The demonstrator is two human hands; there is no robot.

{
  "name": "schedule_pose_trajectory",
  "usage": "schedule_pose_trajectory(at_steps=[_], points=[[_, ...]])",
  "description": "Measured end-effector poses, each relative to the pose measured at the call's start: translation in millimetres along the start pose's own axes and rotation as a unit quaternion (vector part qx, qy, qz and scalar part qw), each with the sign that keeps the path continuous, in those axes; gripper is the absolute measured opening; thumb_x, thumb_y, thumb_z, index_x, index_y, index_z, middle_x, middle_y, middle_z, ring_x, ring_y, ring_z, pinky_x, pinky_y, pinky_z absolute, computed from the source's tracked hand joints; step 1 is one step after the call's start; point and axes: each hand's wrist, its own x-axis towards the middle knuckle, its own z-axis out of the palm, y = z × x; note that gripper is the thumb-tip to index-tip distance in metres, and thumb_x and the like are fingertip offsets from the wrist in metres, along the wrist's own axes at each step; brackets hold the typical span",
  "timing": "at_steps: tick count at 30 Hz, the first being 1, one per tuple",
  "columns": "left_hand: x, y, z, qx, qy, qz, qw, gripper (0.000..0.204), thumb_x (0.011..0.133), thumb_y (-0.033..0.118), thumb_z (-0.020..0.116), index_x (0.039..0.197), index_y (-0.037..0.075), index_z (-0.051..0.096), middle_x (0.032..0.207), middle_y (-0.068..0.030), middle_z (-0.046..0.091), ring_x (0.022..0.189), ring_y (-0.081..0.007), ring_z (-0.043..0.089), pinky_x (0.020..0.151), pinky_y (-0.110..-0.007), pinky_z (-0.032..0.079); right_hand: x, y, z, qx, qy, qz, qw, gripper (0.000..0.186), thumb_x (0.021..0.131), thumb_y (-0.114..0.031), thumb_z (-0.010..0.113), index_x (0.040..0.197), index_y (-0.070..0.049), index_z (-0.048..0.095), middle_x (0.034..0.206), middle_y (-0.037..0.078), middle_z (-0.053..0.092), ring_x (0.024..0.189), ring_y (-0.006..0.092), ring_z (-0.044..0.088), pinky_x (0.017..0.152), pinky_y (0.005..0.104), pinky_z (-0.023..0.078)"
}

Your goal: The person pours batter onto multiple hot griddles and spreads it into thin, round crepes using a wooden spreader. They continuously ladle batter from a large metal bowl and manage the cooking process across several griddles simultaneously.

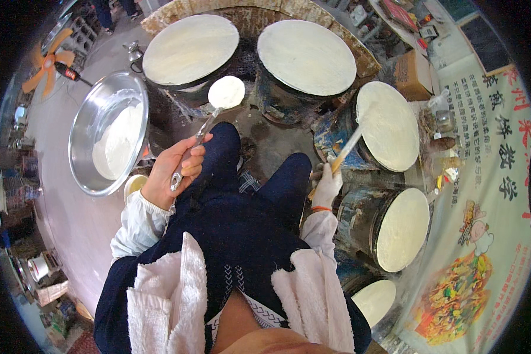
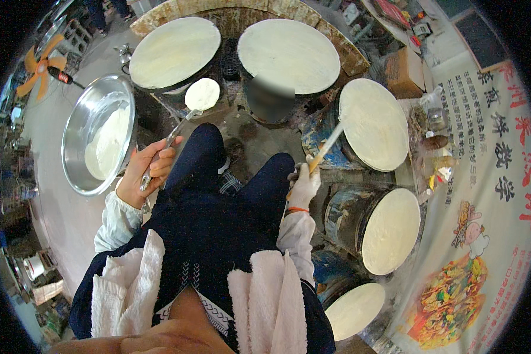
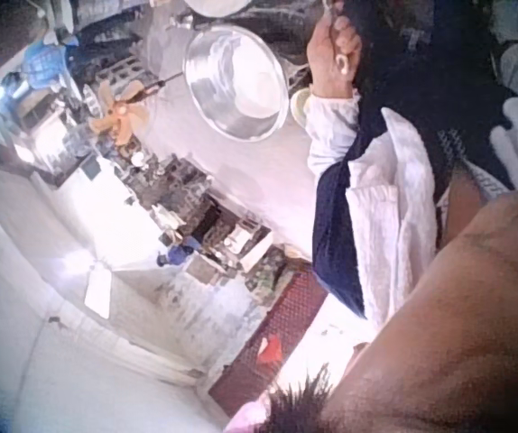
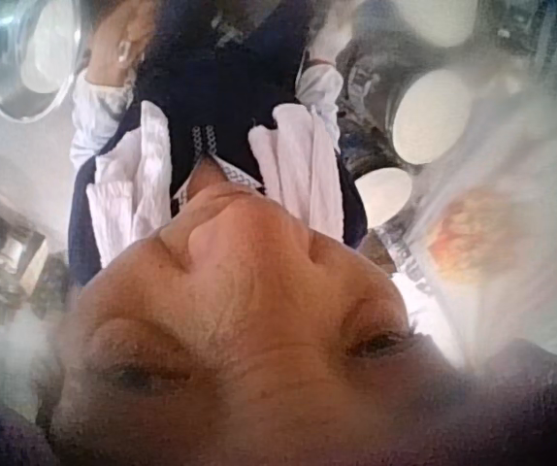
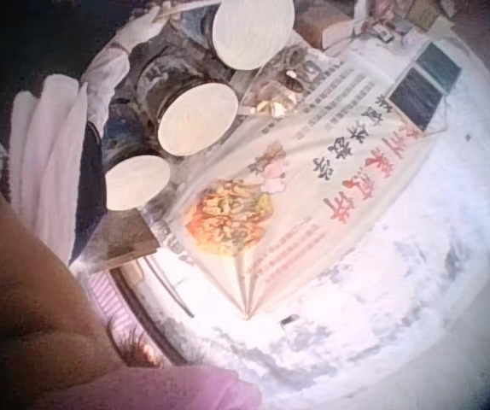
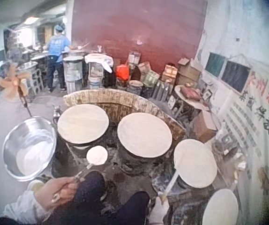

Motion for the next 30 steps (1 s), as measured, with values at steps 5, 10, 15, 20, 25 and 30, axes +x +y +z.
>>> schedule_pose_trajectory(at_steps=[5,10,15,20,25,30], points=[[-25.8,6.6,-36.9,-0.045,0.013,0.039,0.998,0.035,0.108,0.017,0.041,0.135,-0.005,0.044,0.075,-0.0011,0.047,0.048,-0.0059,0.041,0.038,-0.020,0.037,-33.0,-2.0,29.6,-0.113,-0.114,-0.012,0.987,0.047,0.102,-0.015,0.051,0.148,-0.010,0.045,0.087,0.004,0.062,0.055,0.0090,0.055,0.047,0.0244,0.042],[-49.2,12.8,-60.8,-0.050,0.032,0.103,0.993,0.036,0.108,0.018,0.040,0.137,-0.004,0.043,0.077,-0.0004,0.046,0.049,-0.0055,0.041,0.039,-0.019,0.037,-22.1,-33.2,78.1,-0.128,-0.174,-0.070,0.974,0.050,0.099,-0.016,0.054,0.147,-0.006,0.047,0.085,0.002,0.059,0.056,0.0094,0.053,0.050,0.0251,0.044],[-55.1,23.7,-77.9,-0.055,0.038,0.157,0.985,0.035,0.107,0.018,0.042,0.135,-0.004,0.045,0.078,-0.0015,0.049,0.050,-0.0064,0.041,0.041,-0.021,0.036,43.3,-57.6,148.2,-0.291,-0.179,-0.263,0.902,0.048,0.095,-0.021,0.059,0.139,-0.002,0.054,0.103,0.017,0.069,0.076,0.0240,0.066,0.070,0.0365,0.051],[-40.5,45.0,-88.5,-0.047,0.030,0.171,0.984,0.036,0.107,0.019,0.042,0.135,-0.004,0.045,0.078,-0.0016,0.049,0.050,-0.0065,0.041,0.041,-0.021,0.036,119.3,-71.7,222.8,-0.547,-0.093,-0.316,0.769,0.046,0.092,-0.032,0.059,0.133,-0.012,0.061,0.106,0.026,0.069,0.096,0.0418,0.067,0.085,0.0503,0.052],[-25.3,65.1,-81.4,-0.034,0.027,0.180,0.983,0.039,0.108,0.020,0.042,0.139,-0.003,0.043,0.079,-0.0008,0.048,0.049,-0.0061,0.041,0.041,-0.020,0.036,157.2,-70.6,259.4,-0.614,-0.099,-0.303,0.722,0.039,0.092,-0.028,0.056,0.127,-0.012,0.063,0.103,0.023,0.070,0.097,0.0408,0.068,0.085,0.0509,0.053],[-13.3,79.0,-68.2,-0.027,0.034,0.175,0.984,0.040,0.108,0.021,0.041,0.140,-0.004,0.042,0.077,-0.0004,0.048,0.047,-0.0054,0.040,0.040,-0.020,0.035,166.1,-68.2,268.7,-0.635,-0.102,-0.271,0.716,0.037,0.093,-0.027,0.056,0.126,-0.013,0.063,0.104,0.023,0.070,0.097,0.0405,0.068,0.085,0.0517,0.053]])
